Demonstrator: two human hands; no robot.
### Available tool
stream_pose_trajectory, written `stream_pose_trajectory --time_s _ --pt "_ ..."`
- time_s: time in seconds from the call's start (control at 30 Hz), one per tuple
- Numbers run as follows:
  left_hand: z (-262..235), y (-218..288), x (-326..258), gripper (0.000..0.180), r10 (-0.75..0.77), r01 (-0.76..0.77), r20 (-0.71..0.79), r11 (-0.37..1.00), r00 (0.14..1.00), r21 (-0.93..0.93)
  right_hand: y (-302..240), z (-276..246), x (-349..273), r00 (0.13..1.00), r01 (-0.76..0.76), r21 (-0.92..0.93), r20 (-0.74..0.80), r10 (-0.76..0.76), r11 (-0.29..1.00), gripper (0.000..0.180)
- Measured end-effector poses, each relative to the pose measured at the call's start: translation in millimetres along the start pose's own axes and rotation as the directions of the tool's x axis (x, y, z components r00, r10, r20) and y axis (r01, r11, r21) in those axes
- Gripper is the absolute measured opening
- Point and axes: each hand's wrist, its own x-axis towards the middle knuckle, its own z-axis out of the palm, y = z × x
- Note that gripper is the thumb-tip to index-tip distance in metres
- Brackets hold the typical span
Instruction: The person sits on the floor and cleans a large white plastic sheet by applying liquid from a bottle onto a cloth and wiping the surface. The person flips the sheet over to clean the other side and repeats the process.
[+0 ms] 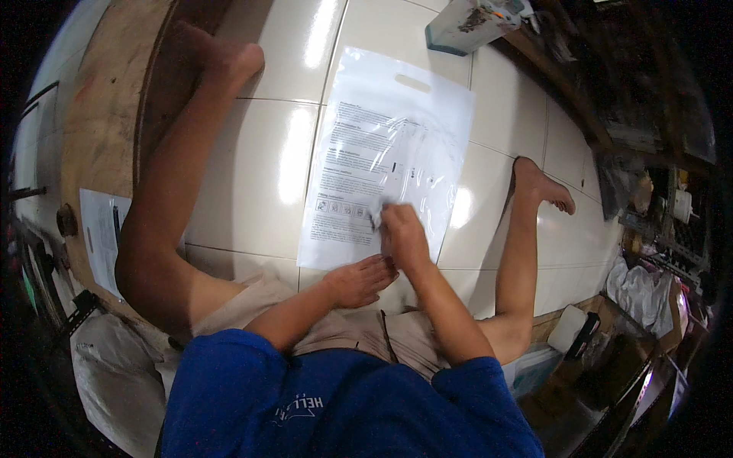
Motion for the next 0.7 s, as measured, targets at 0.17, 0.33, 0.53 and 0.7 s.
stream_pose_trajectory --time_s 0.17,0.33,0.53,0.7 --pt "-1.9 1.4 -1.9 0.065 0.015 -0.015 -0.044 1.000 0.999 -0.021 44.5 -18.4 112.8 0.995 0.004 -0.154 -0.101 -0.020 0.988 0.020" --pt "-1.5 2.1 -2.1 0.066 0.003 -0.008 -0.057 0.995 0.998 -0.099 57.1 -42.3 146.1 0.986 -0.160 -0.048 -0.044 0.158 0.986 0.019" --pt "1.0 5.2 -2.2 0.066 -0.014 0.016 0.034 0.998 0.999 -0.055 -9.5 -11.6 -4.1 0.996 0.063 0.070 0.055 -0.067 0.996 0.012" --pt "-6.2 5.9 -3.2 0.066 -0.006 0.006 -0.021 1.000 1.000 -0.013 34.4 -17.9 77.8 0.998 -0.061 -0.124 -0.029 0.058 0.990 0.018"
